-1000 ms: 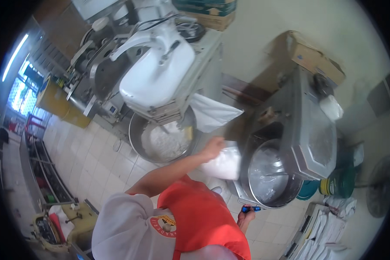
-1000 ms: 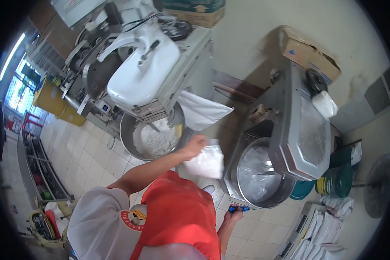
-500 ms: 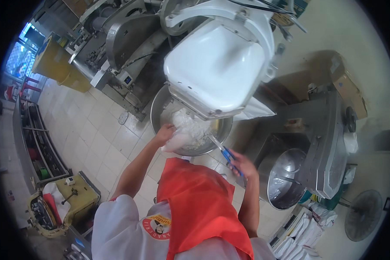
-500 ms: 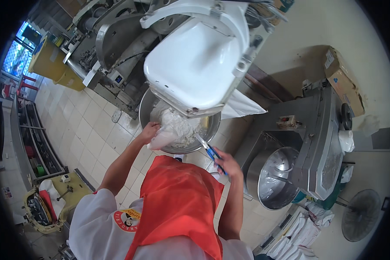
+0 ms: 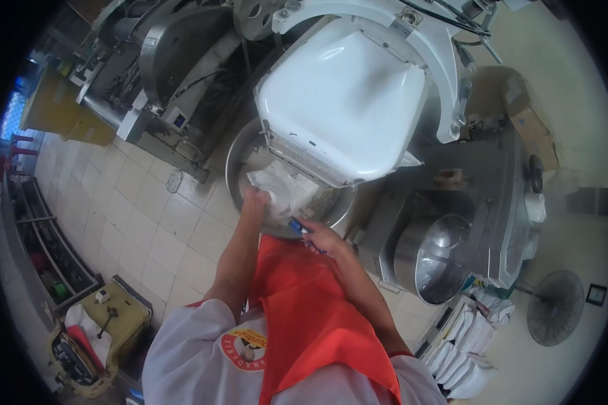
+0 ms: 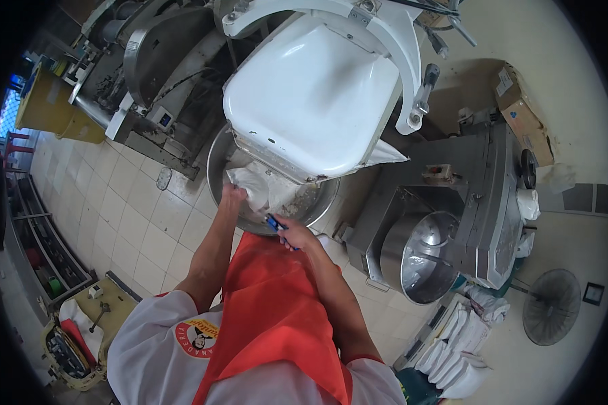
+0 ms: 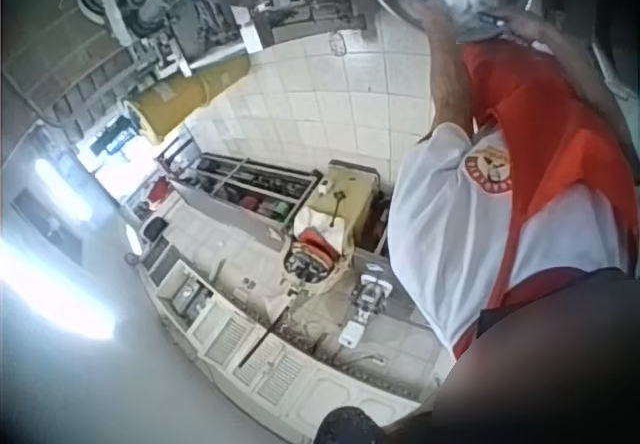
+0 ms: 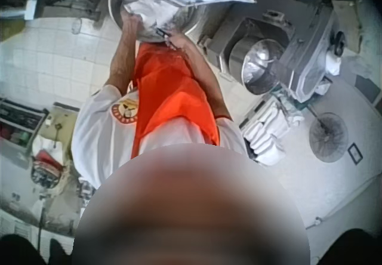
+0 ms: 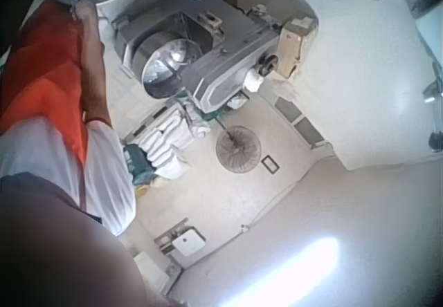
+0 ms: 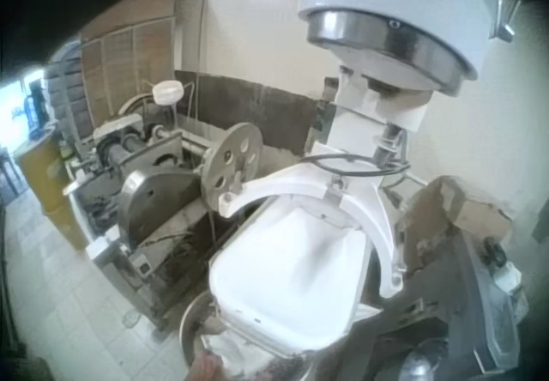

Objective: The person takes plastic bags of ingredients from a box, places them on a machine, and then pours the contents into a large mixing bowl while using a utility knife to open the bags.

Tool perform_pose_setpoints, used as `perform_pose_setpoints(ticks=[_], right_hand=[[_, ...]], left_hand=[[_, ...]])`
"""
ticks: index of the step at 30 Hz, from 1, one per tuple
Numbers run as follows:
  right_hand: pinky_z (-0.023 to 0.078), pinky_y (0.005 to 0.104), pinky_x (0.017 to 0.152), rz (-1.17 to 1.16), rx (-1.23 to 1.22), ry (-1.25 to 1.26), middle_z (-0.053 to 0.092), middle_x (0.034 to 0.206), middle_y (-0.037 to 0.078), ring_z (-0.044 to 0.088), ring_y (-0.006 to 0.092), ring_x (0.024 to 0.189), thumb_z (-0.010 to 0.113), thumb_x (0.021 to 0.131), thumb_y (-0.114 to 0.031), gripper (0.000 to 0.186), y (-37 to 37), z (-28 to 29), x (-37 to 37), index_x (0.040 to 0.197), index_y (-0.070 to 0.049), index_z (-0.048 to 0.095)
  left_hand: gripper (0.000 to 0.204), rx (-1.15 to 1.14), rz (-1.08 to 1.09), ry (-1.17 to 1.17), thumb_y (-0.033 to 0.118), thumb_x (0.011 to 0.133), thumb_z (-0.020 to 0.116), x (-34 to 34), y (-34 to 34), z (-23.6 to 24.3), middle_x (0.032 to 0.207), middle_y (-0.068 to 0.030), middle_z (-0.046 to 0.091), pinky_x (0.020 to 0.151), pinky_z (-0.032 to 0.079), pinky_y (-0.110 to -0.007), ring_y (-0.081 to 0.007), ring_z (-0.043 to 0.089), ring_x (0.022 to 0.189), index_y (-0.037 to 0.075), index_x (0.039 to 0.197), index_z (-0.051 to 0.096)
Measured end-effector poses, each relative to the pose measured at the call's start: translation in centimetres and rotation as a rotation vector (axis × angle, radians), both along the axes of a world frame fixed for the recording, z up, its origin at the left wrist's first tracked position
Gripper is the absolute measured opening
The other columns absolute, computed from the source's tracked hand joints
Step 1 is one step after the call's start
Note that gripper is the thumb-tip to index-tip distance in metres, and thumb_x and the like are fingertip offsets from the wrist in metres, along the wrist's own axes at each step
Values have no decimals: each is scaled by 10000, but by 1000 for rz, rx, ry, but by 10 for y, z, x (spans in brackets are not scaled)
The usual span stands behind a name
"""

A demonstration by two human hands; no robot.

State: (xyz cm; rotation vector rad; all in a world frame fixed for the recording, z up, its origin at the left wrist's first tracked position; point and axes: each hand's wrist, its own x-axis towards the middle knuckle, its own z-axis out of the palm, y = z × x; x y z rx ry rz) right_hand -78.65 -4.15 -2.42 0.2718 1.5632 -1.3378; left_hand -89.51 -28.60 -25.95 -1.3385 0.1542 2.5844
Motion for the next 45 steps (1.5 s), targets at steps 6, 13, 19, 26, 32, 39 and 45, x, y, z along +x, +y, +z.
perform_pose_setpoints(ticks=[6, 13, 19, 26, 32, 39, 45], right_hand=[[439, 284, 428, -108, 204, 95, 551, 684, 39, 496, 107, 477, 483, 928, -76, 574, 29, -4, 15, 1452, -268, 347], [433, 290, 405, -298, 413, 271, 554, 687, 53, 490, 106, 463, 483, 915, -49, 594, 54, -7, 6, 1458, -244, 338], [432, 292, 403, -333, 393, 255, 568, 692, 58, 508, 111, 455, 486, 913, -47, 604, 58, -20, 24, 1462, -242, 327], [464, 285, 429, -334, 394, 282, 580, 678, 67, 518, 120, 438, 493, 899, -32, 618, 62, -12, 32, 1460, -236, 331], [480, 297, 450, -327, 409, 331, 599, 702, 78, 539, 129, 460, 479, 901, -36, 614, 70, -23, 49, 1464, -224, 321], [471, 305, 445, -409, 373, 345, 600, 723, 76, 536, 131, 464, 465, 905, -31, 618, 54, -20, 55, 1477, -182, 286], [440, 287, 430, -761, 297, 259, 566, 711, 62, 489, 113, 451, 450, 920, -22, 654, 48, -7, 27, 1500, -188, 198]], left_hand=[[425, -211, -36, 101, 355, 970, 388, -17, 46, 113, 1201, -115, 602, 985, 441, -461, -293, 575, 1109, 57, 1219, 558], [294, -786, -415, 136, 72, 798, 611, 8, -1, 74, 972, -118, 629, 784, 514, -449, -302, 636, 858, -35, 1070, 582], [188, -1264, -691, 219, 52, 703, 573, -2, 15, 94, 780, -147, 654, 718, 493, -420, -304, 659, 777, -71, 832, 634], [238, -1793, -732, 174, 106, 677, 566, -2, 24, 107, 749, -302, 620, 708, 492, -456, -454, 629, 779, -114, 754, 617], [208, -2022, -813, 424, 102, 669, 579, -3, 33, 126, 667, -296, 598, 669, 501, -483, -451, 621, 682, -101, 679, 620], [200, -2316, -1439, 696, 81, 742, 545, 41, 17, 69, 846, -191, 668, 762, 511, -430, -368, 642, 823, -18, 863, 670], [116, -2064, -1552, 884, 83, 730, 552, 98, 54, 123, 815, -187, 653, 740, 513, -471, -374, 637, 780, 48, 792, 642]])
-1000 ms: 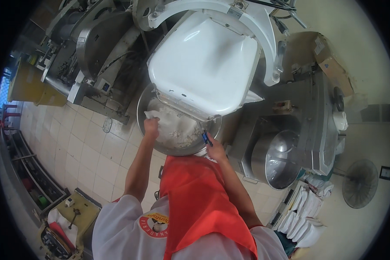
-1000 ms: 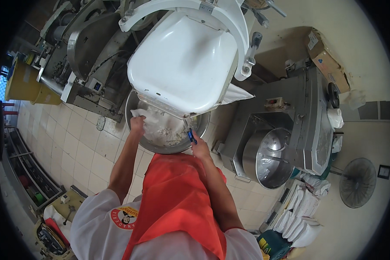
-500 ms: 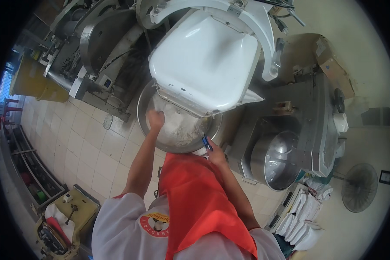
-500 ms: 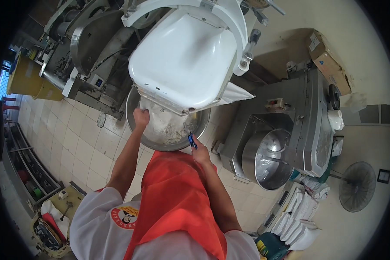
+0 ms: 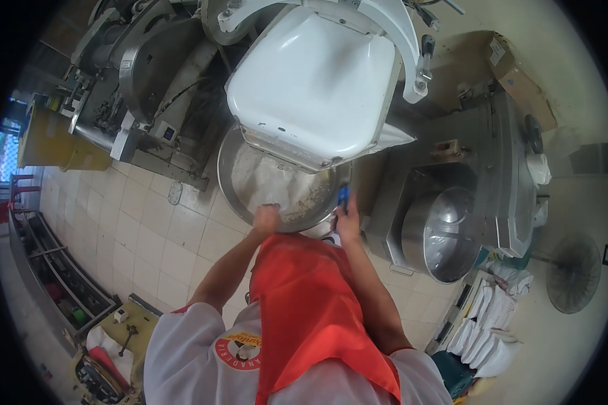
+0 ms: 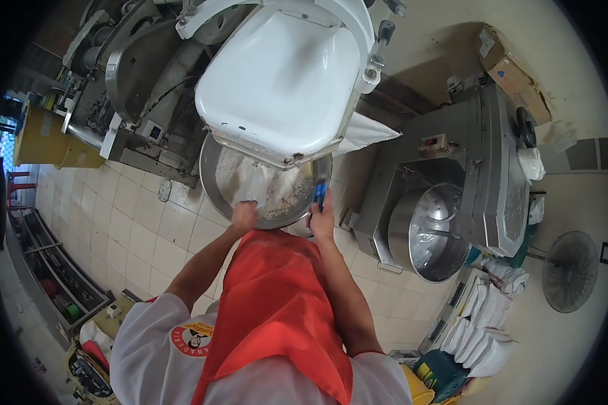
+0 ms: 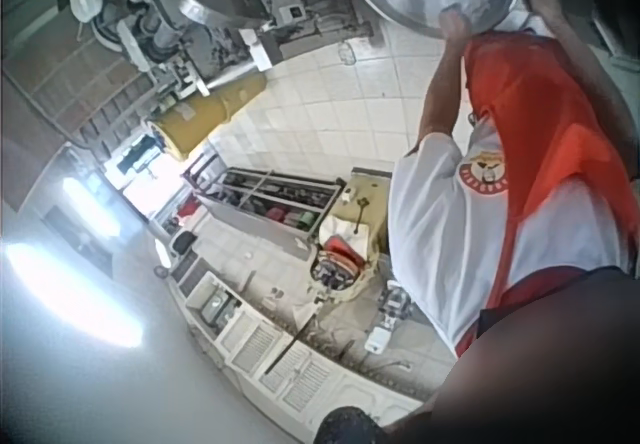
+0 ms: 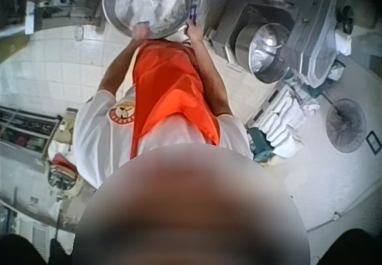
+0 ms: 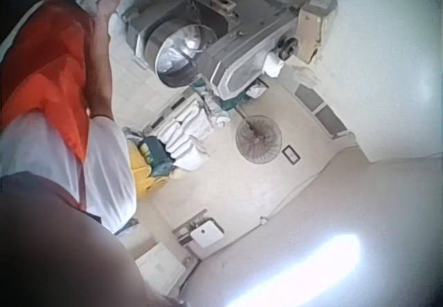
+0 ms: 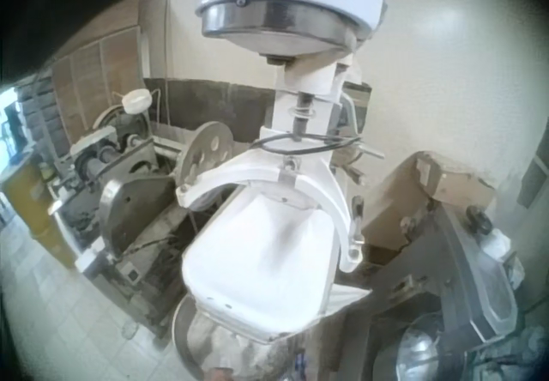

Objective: The person takes plastic bags of ingredients from a box, places them on a machine, and then pours the contents into a large mixing bowl while using a utility knife to open the bags.

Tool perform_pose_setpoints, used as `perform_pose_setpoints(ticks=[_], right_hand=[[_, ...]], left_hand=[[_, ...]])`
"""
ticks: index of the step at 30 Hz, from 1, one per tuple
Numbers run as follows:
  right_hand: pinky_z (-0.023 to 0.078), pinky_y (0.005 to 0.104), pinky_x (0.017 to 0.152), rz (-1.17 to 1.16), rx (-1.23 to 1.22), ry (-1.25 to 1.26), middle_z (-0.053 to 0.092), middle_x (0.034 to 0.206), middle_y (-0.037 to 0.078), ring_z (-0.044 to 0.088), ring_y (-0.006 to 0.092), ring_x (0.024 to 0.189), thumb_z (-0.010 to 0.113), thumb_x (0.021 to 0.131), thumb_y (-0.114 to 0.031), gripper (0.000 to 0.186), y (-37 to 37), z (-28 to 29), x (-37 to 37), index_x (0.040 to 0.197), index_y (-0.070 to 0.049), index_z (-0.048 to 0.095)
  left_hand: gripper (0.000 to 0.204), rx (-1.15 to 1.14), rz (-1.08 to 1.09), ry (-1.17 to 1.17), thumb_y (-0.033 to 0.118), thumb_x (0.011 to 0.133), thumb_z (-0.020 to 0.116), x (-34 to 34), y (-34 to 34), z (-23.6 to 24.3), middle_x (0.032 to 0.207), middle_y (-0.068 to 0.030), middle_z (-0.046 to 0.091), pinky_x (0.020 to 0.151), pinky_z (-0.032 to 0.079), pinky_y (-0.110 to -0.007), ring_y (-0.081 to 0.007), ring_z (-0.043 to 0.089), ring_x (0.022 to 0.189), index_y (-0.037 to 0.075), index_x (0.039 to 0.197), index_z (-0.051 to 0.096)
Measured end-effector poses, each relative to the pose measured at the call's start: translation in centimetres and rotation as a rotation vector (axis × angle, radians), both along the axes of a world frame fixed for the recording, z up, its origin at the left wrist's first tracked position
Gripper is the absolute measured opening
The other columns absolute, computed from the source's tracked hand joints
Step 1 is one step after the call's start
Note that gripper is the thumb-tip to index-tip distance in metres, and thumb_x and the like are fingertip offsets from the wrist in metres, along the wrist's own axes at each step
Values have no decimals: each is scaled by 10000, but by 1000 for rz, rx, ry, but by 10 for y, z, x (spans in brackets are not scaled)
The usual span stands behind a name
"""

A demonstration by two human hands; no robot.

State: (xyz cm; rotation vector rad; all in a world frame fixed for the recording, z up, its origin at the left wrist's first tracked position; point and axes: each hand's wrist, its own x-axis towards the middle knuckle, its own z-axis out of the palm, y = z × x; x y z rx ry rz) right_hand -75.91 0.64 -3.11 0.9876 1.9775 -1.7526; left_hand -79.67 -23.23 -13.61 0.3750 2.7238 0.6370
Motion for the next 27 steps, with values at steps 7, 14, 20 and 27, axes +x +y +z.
perform_pose_setpoints(ticks=[7, 14, 20, 27], right_hand=[[426, 292, 411, 339, -79, -86, 561, 732, 65, 496, 122, 458, 464, 935, -59, 658, -33, -31, 1, 1501, -208, 163], [395, 284, 390, 256, -75, -92, 521, 671, 42, 469, 110, 452, 447, 936, -23, 591, -46, -27, -2, 1476, -162, 251], [449, 324, 426, 3, 219, 146, 572, 654, 69, 545, 154, 472, 472, 923, -48, 623, -47, -32, -1, 1481, -202, 243], [422, 306, 395, 90, 157, 35, 564, 684, 67, 503, 123, 449, 471, 931, -42, 602, -52, -28, 3, 1477, -198, 271]], left_hand=[[79, 233, -95, 141, 69, 715, 548, 20, 17, -8, 807, -165, 635, 701, 517, -464, -373, 637, 746, 46, 759, 610], [77, 178, -129, 147, 73, 721, 545, 12, 20, -6, 809, -148, 639, 686, 524, -460, -354, 646, 738, 53, 758, 610], [75, 147, -136, 151, 97, 739, 556, 11, 21, -1, 808, -140, 638, 674, 528, -458, -347, 650, 738, 62, 770, 615], [88, 143, -165, 147, 84, 682, 611, 15, 15, -14, 802, -130, 631, 695, 523, -454, -333, 643, 742, 52, 765, 607]])
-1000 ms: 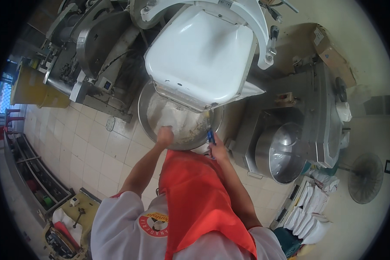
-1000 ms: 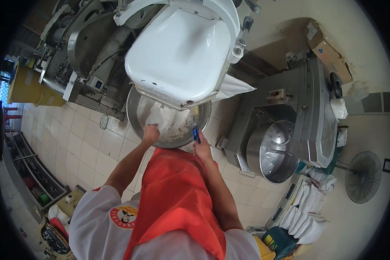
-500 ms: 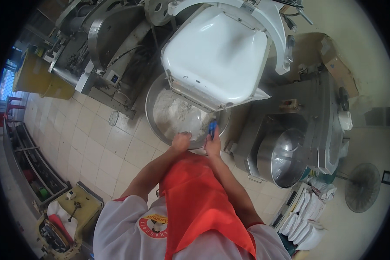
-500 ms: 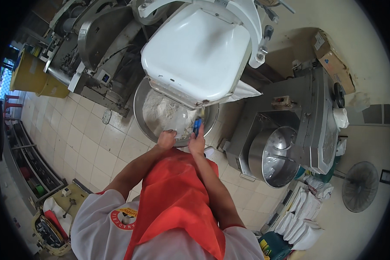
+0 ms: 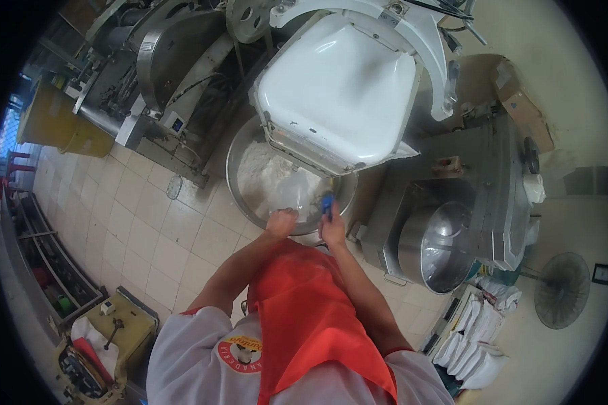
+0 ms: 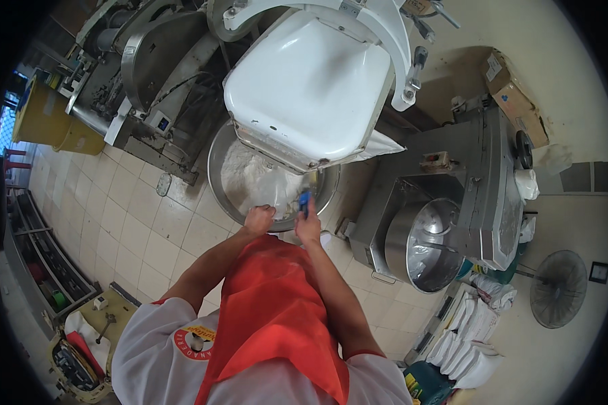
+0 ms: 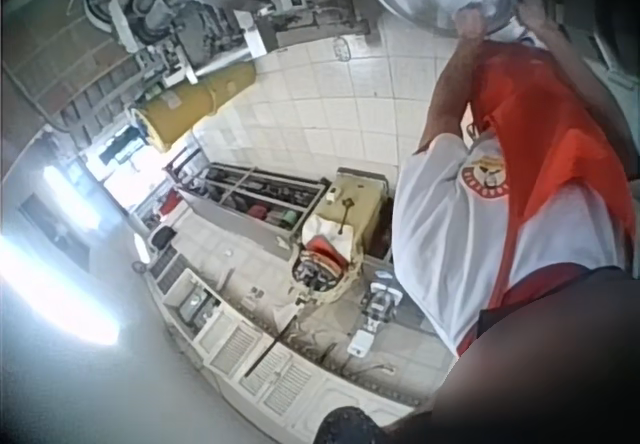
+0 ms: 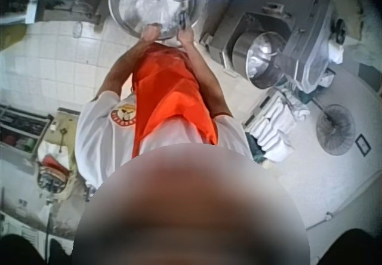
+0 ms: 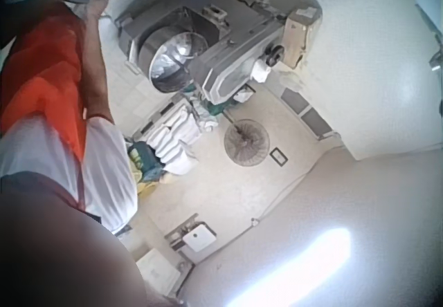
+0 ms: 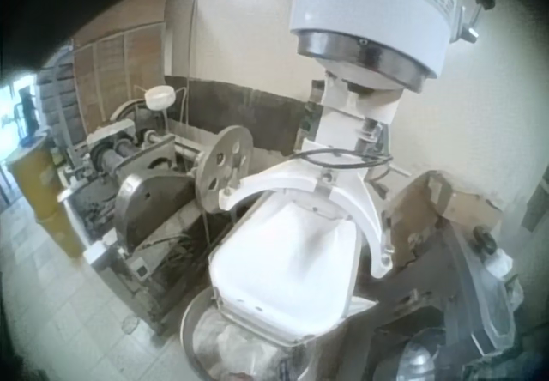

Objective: The person takes plastic bags of ingredients from a box, places them on a machine, and then pours the contents into a large mixing bowl while using a utility knife to open the bags.

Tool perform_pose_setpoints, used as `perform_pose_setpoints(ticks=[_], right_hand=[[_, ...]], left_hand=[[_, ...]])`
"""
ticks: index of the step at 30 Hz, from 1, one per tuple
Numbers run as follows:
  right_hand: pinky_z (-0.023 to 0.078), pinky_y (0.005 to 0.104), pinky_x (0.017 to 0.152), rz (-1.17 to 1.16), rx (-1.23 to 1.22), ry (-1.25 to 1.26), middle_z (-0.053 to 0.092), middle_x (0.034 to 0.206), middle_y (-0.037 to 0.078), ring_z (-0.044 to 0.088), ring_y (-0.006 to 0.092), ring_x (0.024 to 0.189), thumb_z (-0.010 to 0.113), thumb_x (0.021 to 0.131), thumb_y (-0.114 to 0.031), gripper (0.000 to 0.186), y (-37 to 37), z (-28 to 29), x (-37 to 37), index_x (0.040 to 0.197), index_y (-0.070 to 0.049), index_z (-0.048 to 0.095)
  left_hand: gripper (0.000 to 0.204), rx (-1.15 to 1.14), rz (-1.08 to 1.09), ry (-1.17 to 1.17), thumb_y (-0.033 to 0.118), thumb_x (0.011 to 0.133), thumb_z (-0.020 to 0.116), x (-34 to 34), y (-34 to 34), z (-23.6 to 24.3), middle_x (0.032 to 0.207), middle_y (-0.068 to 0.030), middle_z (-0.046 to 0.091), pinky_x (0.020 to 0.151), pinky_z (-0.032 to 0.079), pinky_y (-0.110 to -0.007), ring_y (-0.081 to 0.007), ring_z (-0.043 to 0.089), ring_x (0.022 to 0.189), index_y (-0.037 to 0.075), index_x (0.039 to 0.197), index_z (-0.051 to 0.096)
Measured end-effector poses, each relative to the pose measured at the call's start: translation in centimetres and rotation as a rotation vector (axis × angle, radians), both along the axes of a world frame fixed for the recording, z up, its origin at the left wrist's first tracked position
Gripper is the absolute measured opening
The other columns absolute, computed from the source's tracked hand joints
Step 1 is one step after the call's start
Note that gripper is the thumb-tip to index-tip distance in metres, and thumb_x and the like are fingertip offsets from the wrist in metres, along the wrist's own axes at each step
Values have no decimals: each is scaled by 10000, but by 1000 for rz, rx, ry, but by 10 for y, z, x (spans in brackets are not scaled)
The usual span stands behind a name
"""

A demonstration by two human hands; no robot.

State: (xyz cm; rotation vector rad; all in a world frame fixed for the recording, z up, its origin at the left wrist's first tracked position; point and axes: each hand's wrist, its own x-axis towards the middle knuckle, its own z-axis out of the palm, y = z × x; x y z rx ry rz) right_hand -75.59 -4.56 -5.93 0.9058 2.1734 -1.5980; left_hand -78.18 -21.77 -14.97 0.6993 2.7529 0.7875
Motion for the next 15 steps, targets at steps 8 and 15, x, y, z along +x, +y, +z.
perform_pose_setpoints(ticks=[8, 15], right_hand=[[424, 306, 407, -99, -94, -3, 542, 670, 54, 496, 124, 446, 447, 937, -39, 607, 8, -16, 9, 1484, -211, 249], [415, 301, 398, -182, -200, -35, 527, 710, 53, 476, 128, 457, 466, 937, -22, 633, 29, -8, 12, 1488, -231, 236]], left_hand=[[71, -15, -9, -9, 71, 695, 596, -8, 4, 7, 795, -133, 627, 690, 525, -464, -346, 643, 742, 43, 760, 596], [109, 50, 327, -177, 133, 806, 568, -19, 11, -5, 769, -159, 629, 660, 526, -440, -355, 641, 699, 36, 767, 599]])
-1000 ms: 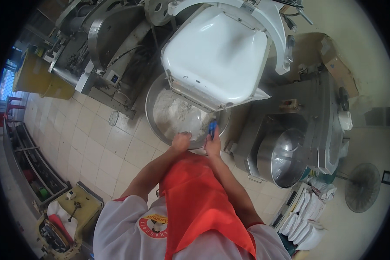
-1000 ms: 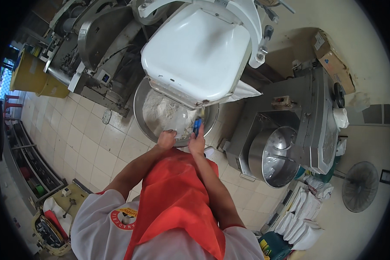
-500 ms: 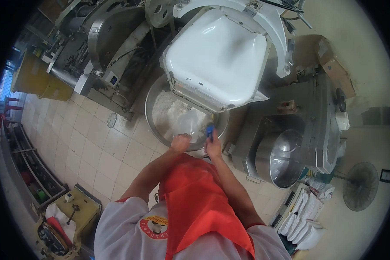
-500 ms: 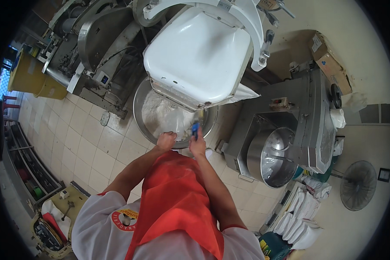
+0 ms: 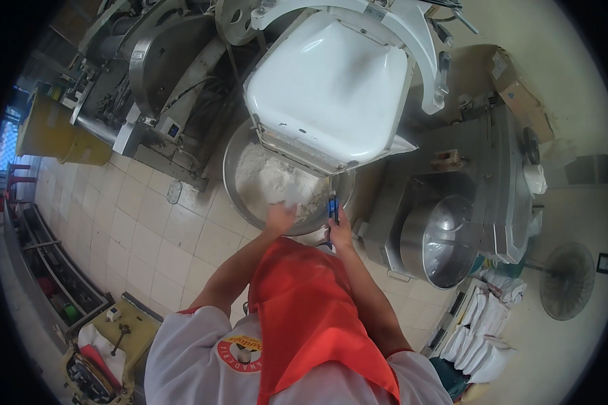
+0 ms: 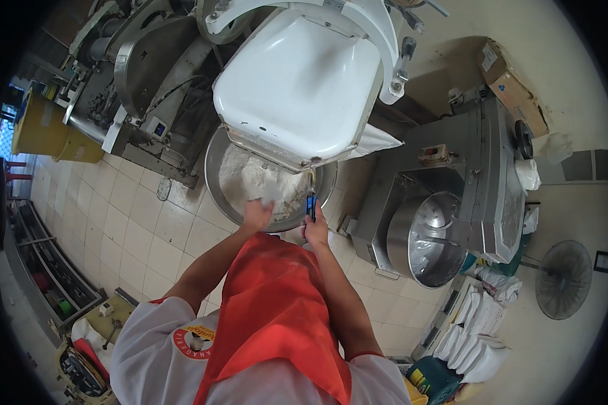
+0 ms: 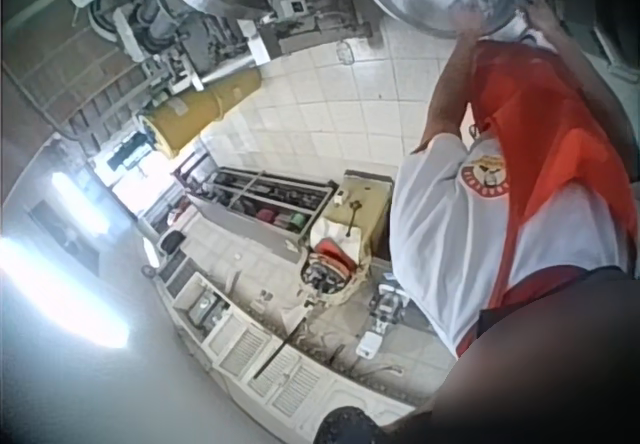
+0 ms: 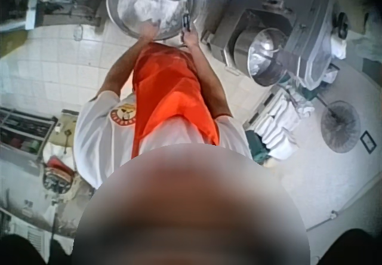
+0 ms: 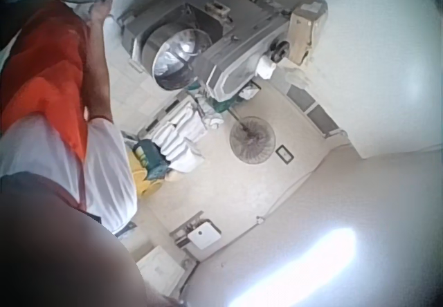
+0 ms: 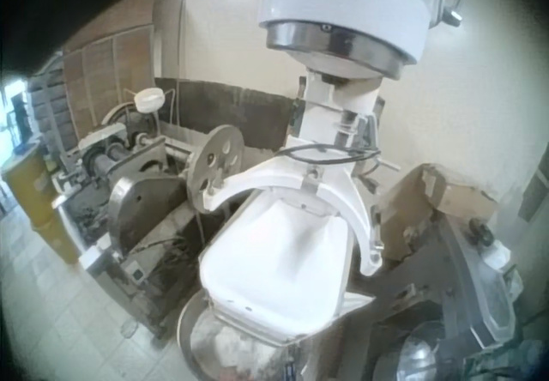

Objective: The person takes plastic bags of ingredients from a box, places them on a machine, and then pours the contents into a large mixing bowl while using a utility knife to open the bags.

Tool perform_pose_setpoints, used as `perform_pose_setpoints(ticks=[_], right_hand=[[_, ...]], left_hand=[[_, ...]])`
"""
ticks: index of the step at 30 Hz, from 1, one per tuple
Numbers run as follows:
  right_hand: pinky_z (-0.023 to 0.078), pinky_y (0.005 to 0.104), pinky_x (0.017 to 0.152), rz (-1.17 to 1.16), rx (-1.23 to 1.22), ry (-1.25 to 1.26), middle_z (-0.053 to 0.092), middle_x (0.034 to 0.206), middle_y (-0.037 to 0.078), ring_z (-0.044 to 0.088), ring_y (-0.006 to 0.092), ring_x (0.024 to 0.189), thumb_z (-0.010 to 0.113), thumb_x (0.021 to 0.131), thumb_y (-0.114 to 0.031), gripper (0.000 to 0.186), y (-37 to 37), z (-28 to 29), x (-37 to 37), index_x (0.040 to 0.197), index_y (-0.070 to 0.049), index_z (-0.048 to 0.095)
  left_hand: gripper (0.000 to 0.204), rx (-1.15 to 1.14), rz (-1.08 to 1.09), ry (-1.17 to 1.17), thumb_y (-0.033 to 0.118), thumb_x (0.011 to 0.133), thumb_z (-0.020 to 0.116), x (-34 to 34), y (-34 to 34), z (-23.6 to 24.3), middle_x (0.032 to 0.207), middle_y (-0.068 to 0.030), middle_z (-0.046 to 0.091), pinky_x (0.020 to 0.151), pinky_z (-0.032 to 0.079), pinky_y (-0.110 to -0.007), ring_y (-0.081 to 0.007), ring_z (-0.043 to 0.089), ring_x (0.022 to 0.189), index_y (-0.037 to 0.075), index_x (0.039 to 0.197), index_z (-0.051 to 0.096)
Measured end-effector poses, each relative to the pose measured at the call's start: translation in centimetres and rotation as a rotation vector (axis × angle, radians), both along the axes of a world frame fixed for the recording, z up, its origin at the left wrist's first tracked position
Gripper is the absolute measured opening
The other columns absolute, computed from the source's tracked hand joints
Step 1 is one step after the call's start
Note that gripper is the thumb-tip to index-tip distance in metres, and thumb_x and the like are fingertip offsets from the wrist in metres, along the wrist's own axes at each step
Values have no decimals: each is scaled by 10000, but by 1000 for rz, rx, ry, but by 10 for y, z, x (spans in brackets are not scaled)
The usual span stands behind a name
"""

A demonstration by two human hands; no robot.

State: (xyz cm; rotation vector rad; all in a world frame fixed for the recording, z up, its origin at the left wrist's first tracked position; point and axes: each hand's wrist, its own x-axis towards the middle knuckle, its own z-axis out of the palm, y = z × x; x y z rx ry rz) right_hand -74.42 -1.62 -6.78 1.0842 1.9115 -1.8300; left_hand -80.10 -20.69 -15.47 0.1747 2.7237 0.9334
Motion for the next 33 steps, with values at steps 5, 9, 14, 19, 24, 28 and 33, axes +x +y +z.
perform_pose_setpoints(ticks=[5, 9, 14, 19, 24, 28, 33], right_hand=[[418, 297, 392, -40, 120, 33, 543, 723, 57, 490, 118, 459, 444, 941, -13, 635, 24, 10, 18, 1491, -238, 218], [420, 282, 389, -131, 255, 170, 553, 716, 55, 498, 105, 460, 423, 944, -6, 641, 16, 26, 17, 1495, -246, 201], [443, 306, 447, 309, 489, 212, 567, 723, 90, 508, 109, 479, 508, 913, -66, 661, 32, -21, 24, 1494, -196, 220], [490, 432, 777, 138, 670, 209, 650, 953, 255, 645, 398, 860, 518, 881, -84, 634, 14, 28, -2, 1464, -168, 283], [488, 436, 764, 411, 597, 190, 639, 976, 263, 633, 406, 876, 516, 887, -84, 648, 21, 19, -4, 1472, -179, 256], [508, 405, 611, 395, 843, 381, 648, 821, 202, 642, 306, 626, 511, 898, -81, 674, 20, 1, -5, 1490, -198, 210], [509, 387, 604, -25, 421, 263, 630, 772, 159, 614, 227, 587, 488, 927, -103, 659, 19, 47, -24, 1499, -216, 181]], left_hand=[[277, 1074, 993, -713, 181, 919, 433, -35, -16, -36, 969, -200, 648, 690, 548, -430, -305, 658, 824, -11, 1006, 613], [347, 1598, 1301, -1062, 169, 931, 366, -50, -64, -96, 1030, -173, 638, 697, 555, -394, -278, 646, 865, -25, 1135, 569], [192, 1408, 1440, -1260, 138, 924, 397, -67, -31, -54, 710, -26, 577, 456, 464, -305, -170, 525, 523, 96, 895, 583], [209, 1408, 1225, -1325, 153, 933, 387, -66, -45, -47, 715, -27, 572, 444, 447, -311, -176, 518, 530, 89, 887, 580], [204, 1467, 1026, -1317, 165, 931, 400, -69, -69, -83, 691, -29, 572, 475, 498, -310, -181, 556, 540, 92, 868, 580], [197, 1552, 1103, -1354, 156, 928, 401, -69, -77, -93, 668, -39, 574, 495, 528, -311, -186, 582, 547, 83, 871, 575], [216, 1516, 1064, -1280, 151, 934, 384, -68, -80, -98, 684, -50, 594, 510, 532, -315, -192, 595, 554, 69, 872, 575]])
